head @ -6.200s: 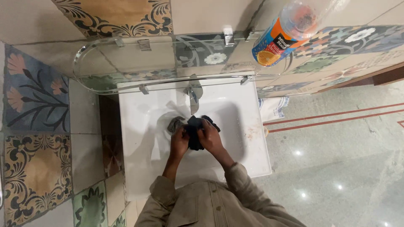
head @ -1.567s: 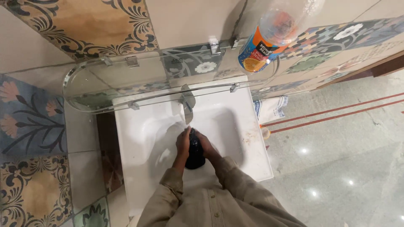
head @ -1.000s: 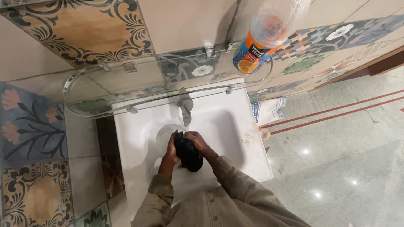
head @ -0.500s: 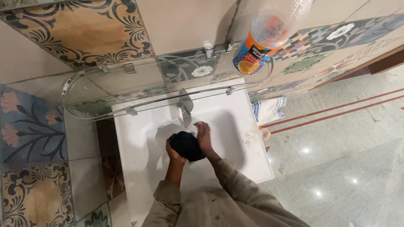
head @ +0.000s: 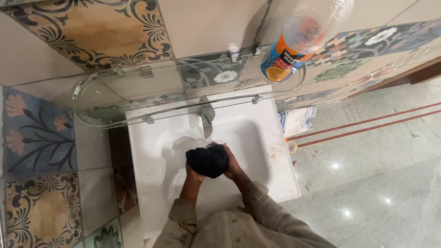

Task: Washing a small black cloth by hand under a running faucet in a sink.

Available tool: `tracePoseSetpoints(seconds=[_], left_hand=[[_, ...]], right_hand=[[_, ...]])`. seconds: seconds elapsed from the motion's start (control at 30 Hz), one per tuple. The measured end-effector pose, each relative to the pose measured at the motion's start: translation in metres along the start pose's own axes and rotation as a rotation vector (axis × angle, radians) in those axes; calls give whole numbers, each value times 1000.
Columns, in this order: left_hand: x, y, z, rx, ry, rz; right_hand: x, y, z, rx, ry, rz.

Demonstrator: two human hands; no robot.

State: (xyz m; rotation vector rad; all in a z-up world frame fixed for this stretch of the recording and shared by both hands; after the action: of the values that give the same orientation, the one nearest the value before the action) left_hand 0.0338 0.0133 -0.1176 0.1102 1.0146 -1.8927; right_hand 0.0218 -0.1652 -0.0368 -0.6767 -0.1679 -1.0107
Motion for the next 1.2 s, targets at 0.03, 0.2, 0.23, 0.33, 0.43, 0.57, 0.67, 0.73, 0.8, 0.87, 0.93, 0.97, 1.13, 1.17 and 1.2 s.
tracePoseSetpoints(seconds=[0.03, 0.2, 0.23, 0.33, 0.43, 0.57, 0.67, 0.73, 0.8, 0.87, 0.93, 0.97, 1.13, 1.17, 1.2], left_hand=[[4, 1, -8, 0, 16, -12], [35, 43, -69, 9, 106, -65], [21, 34, -54, 8, 106, -62], [-2, 22, -36, -20, 322, -131], [5, 32, -68, -178, 537, -95], [-40, -37, 34, -164, 329, -197], [-48, -72, 66, -155, 351, -242], [-32, -62, 49, -97, 437, -194], [-15, -48, 32, -15, 556, -136], [-9, -38, 29, 43, 487, -87], [-8, -32, 34, 101, 420, -38], [-7, -31, 38, 85, 416, -64], [-6, -29, 47, 81, 328, -90], [-7, -29, 51, 136, 347, -84], [-10, -28, 54, 191, 366, -75]], right_hand=[[6, -6, 8, -2, 0, 3], [26, -14, 30, 76, -401, -89], [29, -17, 31, 79, -401, -89], [37, -23, 38, 161, -559, -200], [24, -17, 26, 20, -686, -133], [6, -15, 4, -337, -424, -26], [1, -25, 2, -296, -537, -73], [-2, -24, -4, -235, -624, -102], [-3, -21, -10, -30, -728, -273], [7, -24, -1, 8, -767, -287], [22, -30, 23, 47, -805, -301], [33, -36, 43, 97, -831, -343], [53, -29, 65, 244, -1057, -484], [54, -27, 66, 257, -1110, -465], [53, -24, 67, 273, -1162, -447]])
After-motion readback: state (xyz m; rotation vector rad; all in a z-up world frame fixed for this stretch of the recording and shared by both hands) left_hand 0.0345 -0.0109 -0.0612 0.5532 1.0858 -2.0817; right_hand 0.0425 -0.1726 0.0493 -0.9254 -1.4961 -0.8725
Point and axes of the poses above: each hand's wrist, its own y-axis towards the middle knuckle, its own z-axis out of the palm, x = y × z, the point moved 4 cm from there along y, towards the middle knuckle, and after that the axes turned 3 degrees about y, right-handed, at the moved point
